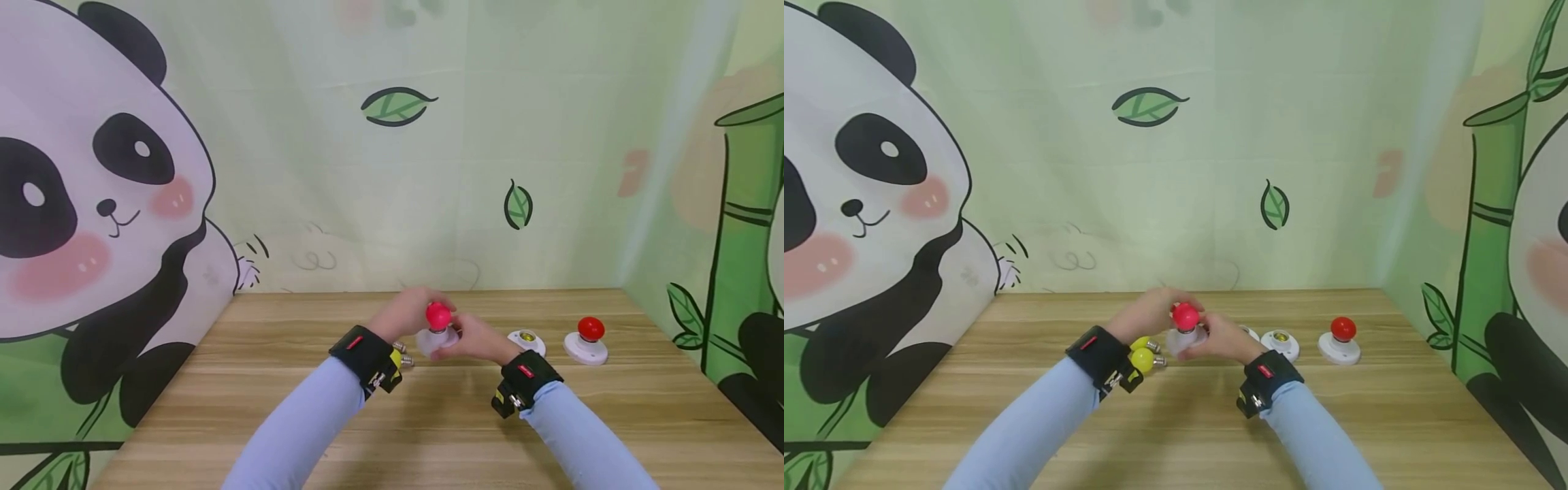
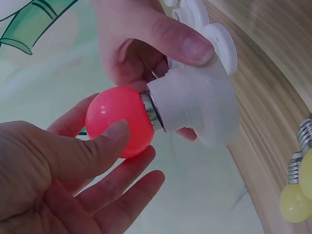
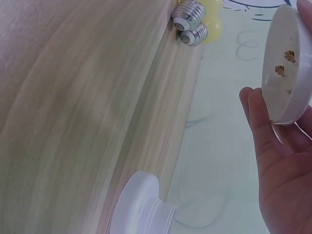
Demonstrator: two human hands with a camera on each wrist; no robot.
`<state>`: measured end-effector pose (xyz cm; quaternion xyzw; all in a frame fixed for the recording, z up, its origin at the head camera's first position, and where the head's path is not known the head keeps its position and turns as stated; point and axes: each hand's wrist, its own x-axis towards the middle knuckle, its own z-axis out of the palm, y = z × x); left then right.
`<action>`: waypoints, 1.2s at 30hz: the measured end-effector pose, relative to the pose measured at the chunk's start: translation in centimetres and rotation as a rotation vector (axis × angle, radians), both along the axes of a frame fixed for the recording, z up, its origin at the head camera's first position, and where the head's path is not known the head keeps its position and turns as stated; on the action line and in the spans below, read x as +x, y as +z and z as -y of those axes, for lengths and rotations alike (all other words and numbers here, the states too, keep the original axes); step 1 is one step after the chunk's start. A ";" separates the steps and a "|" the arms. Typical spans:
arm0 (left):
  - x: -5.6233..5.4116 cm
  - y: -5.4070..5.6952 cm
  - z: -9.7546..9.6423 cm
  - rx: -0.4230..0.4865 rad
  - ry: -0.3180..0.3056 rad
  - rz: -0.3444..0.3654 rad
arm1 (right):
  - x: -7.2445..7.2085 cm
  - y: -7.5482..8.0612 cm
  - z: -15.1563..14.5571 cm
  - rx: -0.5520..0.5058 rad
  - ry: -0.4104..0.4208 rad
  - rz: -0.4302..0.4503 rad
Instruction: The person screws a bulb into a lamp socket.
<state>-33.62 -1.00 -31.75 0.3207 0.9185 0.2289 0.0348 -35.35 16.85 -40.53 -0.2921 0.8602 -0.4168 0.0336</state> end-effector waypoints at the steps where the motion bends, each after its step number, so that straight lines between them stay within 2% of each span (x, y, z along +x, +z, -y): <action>1: 0.0 0.0 -0.1 -0.004 0.003 0.000 | 0.0 0.0 0.0 -0.001 0.001 -0.001; 4: -0.1 0.0 -0.3 -0.038 0.021 -0.017 | 0.1 0.0 0.0 -0.006 0.004 0.002; 7: -0.2 -0.1 -0.5 -0.069 0.071 -0.040 | 0.2 0.0 -0.1 -0.013 0.005 0.003; 13: 0.4 -0.6 -1.0 -0.137 0.187 -0.198 | 0.3 0.1 0.0 -0.032 0.024 0.025; 17: 0.8 -0.9 -1.3 -0.188 0.251 -0.291 | 0.2 0.0 0.0 -0.027 0.037 0.000; 21: 0.9 -1.1 -1.3 -0.213 0.280 -0.315 | 0.2 -0.1 0.0 -0.025 0.057 -0.035; 24: 0.6 -0.9 -1.2 -0.176 0.295 -0.275 | 0.2 0.0 0.0 -0.033 0.094 -0.057; 27: 0.1 -0.4 -0.7 -0.087 0.252 -0.179 | 0.2 0.1 -0.1 -0.030 0.074 -0.043; 31: -0.3 0.3 0.0 -0.030 0.079 -0.040 | 0.1 0.0 -0.1 -0.017 0.020 -0.006; 34: -0.4 0.5 0.4 -0.042 -0.028 0.008 | 0.1 0.0 -0.1 -0.010 0.016 -0.009; 36: -0.4 0.5 0.5 -0.045 -0.065 0.012 | 0.1 -0.1 -0.1 -0.004 0.006 -0.002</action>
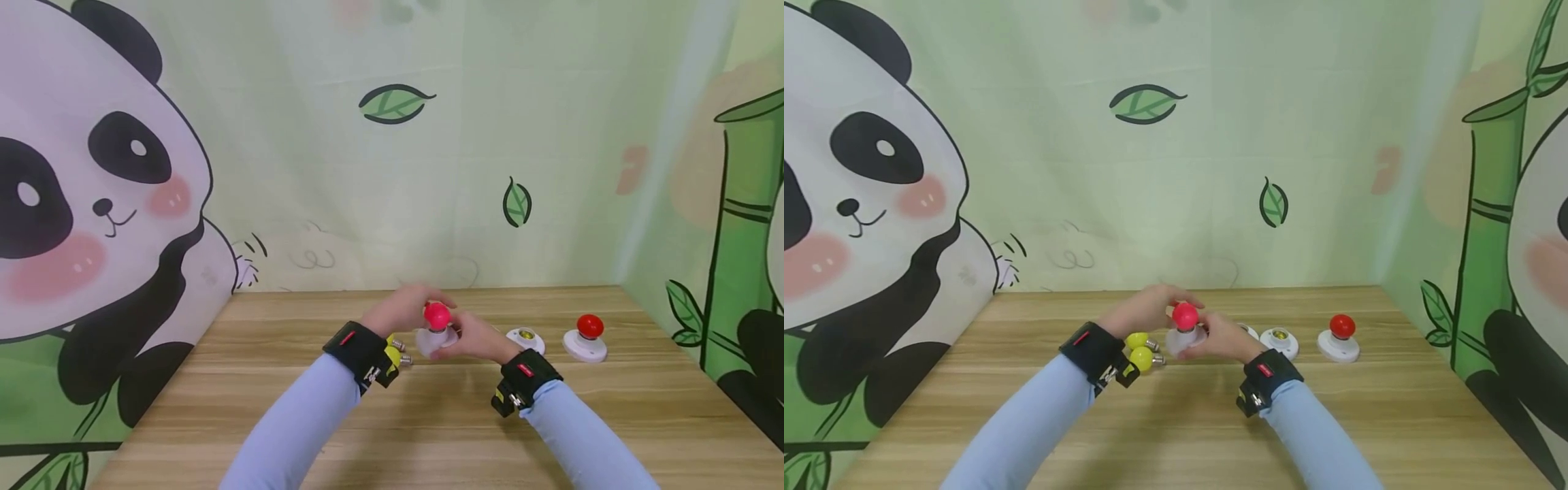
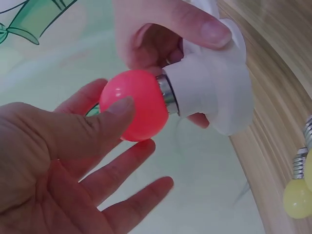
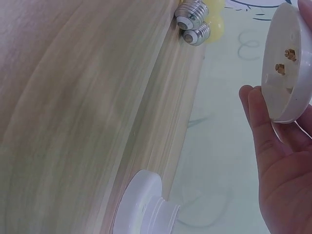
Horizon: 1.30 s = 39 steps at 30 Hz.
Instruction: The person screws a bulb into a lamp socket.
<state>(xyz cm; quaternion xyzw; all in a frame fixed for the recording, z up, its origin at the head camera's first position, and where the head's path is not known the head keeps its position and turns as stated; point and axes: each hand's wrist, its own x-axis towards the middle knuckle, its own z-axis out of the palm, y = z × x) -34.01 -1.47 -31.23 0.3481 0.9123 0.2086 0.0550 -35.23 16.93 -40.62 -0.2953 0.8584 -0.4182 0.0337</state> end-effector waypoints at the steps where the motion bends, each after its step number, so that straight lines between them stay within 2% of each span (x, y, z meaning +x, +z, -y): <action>1: 0.0 -0.1 0.0 -0.002 -0.012 -0.009 | 0.0 0.0 0.0 0.007 -0.007 0.002; 5: 0.0 -0.2 0.0 0.003 -0.021 -0.038 | 0.2 0.1 0.1 0.032 -0.023 0.018; 8: 0.0 -0.2 -0.2 -0.006 0.001 -0.045 | 0.3 0.1 0.2 0.035 -0.020 0.016; 13: 0.1 -0.2 -0.6 -0.050 0.111 -0.059 | 0.4 0.3 0.2 0.025 -0.020 0.024; 18: 0.4 -0.6 -0.9 -0.087 0.235 -0.148 | 0.5 0.5 0.3 0.011 -0.012 0.062; 21: 0.6 -0.9 -1.2 -0.110 0.273 -0.205 | 0.5 0.4 0.2 0.009 -0.005 0.070; 26: 0.8 -1.1 -1.5 -0.138 0.306 -0.254 | 0.4 0.2 0.1 0.005 0.007 0.048; 30: 0.8 -1.1 -1.6 -0.148 0.308 -0.281 | 0.3 0.1 0.0 0.010 0.004 0.044; 33: 0.8 -1.2 -1.6 -0.138 0.283 -0.280 | 0.3 0.0 -0.1 0.016 0.005 0.033; 36: 0.7 -1.1 -1.6 -0.115 0.226 -0.252 | 0.3 -0.2 -0.2 0.022 -0.004 0.018; 39: 0.5 -1.0 -1.6 -0.082 0.152 -0.181 | 0.3 -0.3 -0.3 0.024 -0.025 0.013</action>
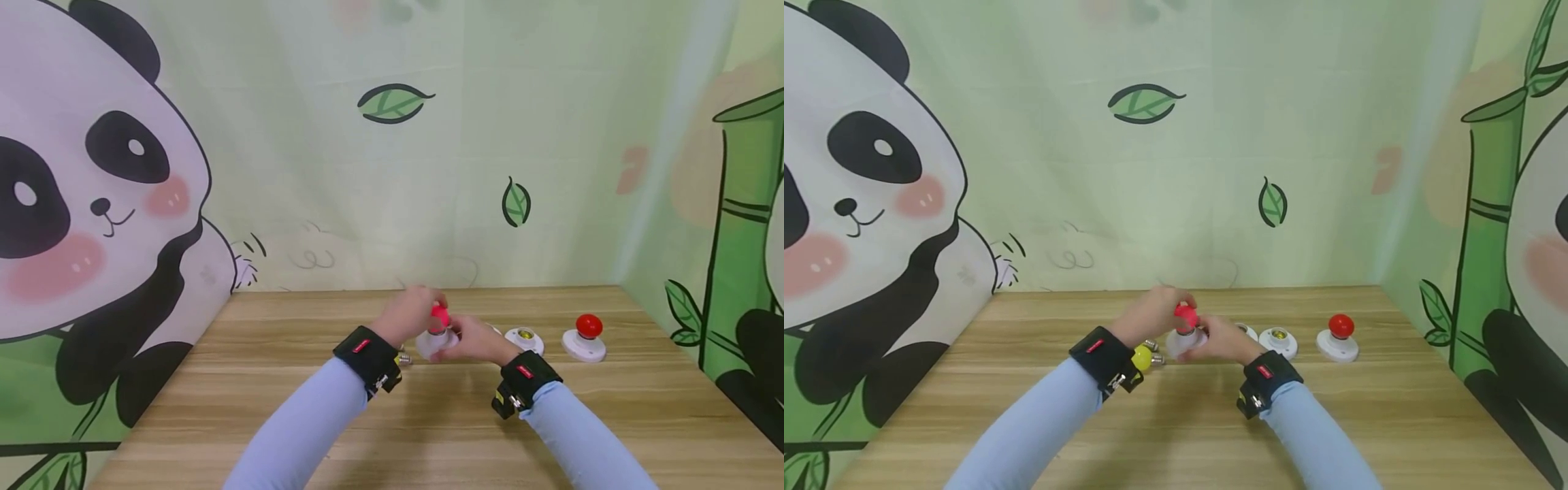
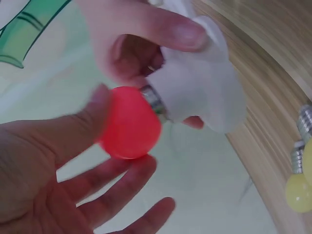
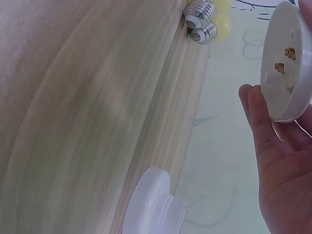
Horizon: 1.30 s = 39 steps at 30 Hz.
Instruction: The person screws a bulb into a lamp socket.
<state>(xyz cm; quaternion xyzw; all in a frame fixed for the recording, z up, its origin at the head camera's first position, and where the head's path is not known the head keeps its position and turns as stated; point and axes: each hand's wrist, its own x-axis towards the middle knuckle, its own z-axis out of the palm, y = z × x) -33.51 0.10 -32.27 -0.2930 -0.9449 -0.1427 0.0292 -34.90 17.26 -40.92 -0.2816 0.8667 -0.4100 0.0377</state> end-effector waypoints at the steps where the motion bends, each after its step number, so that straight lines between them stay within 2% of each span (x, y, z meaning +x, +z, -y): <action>1: 0.0 0.1 0.0 0.007 -0.020 0.021 | 0.0 0.0 0.0 0.004 -0.007 -0.002; 4: -0.1 0.1 0.1 0.019 -0.057 0.071 | 0.1 0.0 0.0 0.015 -0.019 -0.007; 7: -0.2 0.1 0.1 0.013 -0.062 0.082 | 0.2 0.0 0.1 0.029 -0.028 -0.015; 10: -0.1 0.3 0.1 0.027 -0.042 0.112 | 0.2 -0.1 0.1 0.031 -0.028 -0.018; 12: 0.0 0.4 0.0 0.052 -0.005 0.126 | 0.2 -0.1 0.1 0.022 -0.023 -0.014; 14: 0.2 0.6 -0.1 0.048 0.056 0.089 | 0.2 -0.1 0.1 0.013 -0.019 -0.011; 19: 0.8 0.5 -0.4 -0.068 0.236 -0.089 | 0.2 -0.1 0.2 -0.007 0.002 -0.013; 22: 0.9 0.2 -0.5 -0.099 0.275 -0.102 | 0.1 -0.2 0.3 -0.010 0.013 -0.017; 27: 0.8 0.2 -0.4 -0.089 0.243 -0.050 | -0.1 -0.3 0.3 -0.011 0.026 -0.018; 35: 0.7 0.8 0.1 0.009 0.033 0.052 | -0.1 -0.4 0.2 -0.009 0.019 -0.019; 39: 0.7 0.9 0.1 0.027 -0.003 0.089 | -0.1 -0.5 0.1 -0.009 0.017 -0.020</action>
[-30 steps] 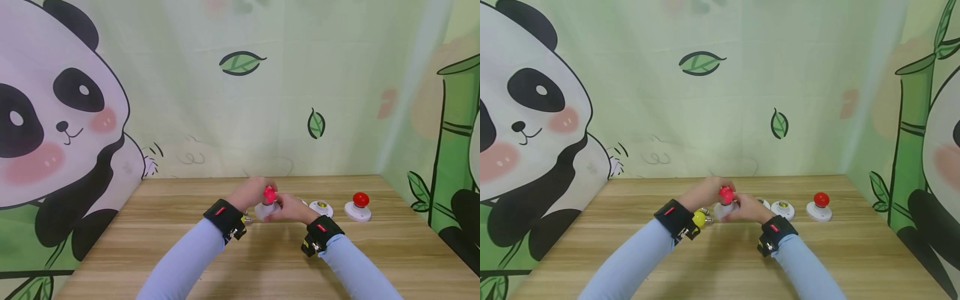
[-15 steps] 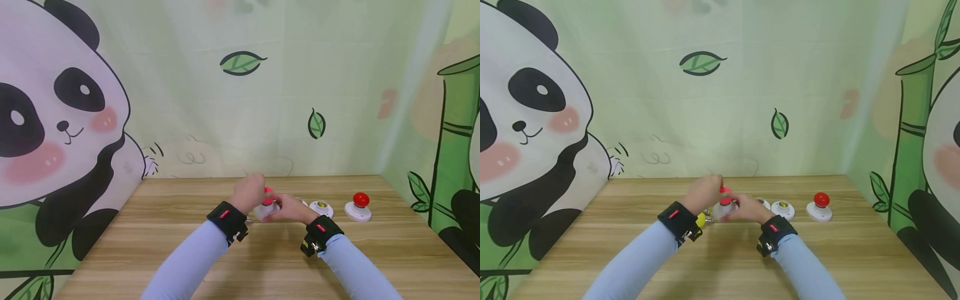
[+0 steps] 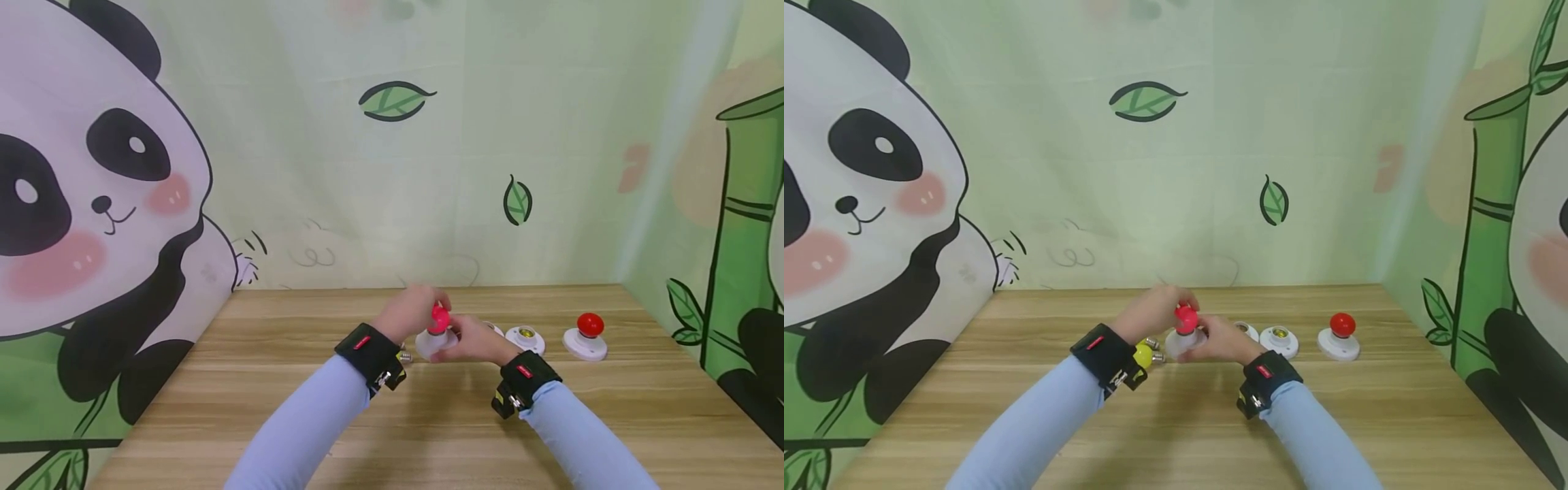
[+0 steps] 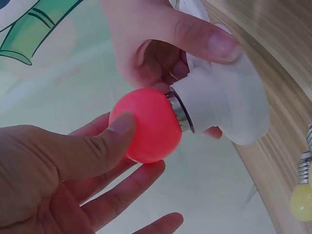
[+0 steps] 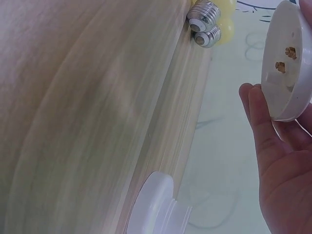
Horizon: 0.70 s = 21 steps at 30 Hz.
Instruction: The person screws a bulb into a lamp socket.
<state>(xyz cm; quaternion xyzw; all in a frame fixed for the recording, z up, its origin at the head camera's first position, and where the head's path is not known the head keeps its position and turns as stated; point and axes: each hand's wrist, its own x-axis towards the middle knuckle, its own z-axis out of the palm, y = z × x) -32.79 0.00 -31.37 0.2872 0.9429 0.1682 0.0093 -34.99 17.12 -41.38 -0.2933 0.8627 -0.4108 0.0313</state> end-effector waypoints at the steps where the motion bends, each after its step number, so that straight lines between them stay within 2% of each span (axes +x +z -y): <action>1: 0.0 0.0 0.0 0.001 -0.002 0.002 | 0.0 0.0 0.0 0.000 0.001 -0.001; 6: -0.1 -0.1 0.0 0.005 -0.015 -0.005 | 0.0 -0.1 -0.1 0.002 0.000 -0.001; 9: -0.2 -0.1 -0.1 0.030 0.008 0.021 | 0.0 -0.1 -0.1 0.000 0.001 0.004; 13: -0.1 0.0 -0.3 -0.003 0.114 -0.065 | -0.1 -0.1 -0.2 0.000 0.001 0.000; 16: 0.1 -0.1 -0.5 -0.085 0.208 -0.160 | 0.0 0.0 -0.2 -0.004 0.008 -0.005; 18: 0.2 -0.4 -0.7 -0.125 0.247 -0.170 | 0.0 0.1 -0.2 -0.001 0.011 -0.005; 21: 0.2 -0.8 -0.9 -0.167 0.263 -0.148 | 0.1 0.1 -0.2 0.008 0.018 -0.008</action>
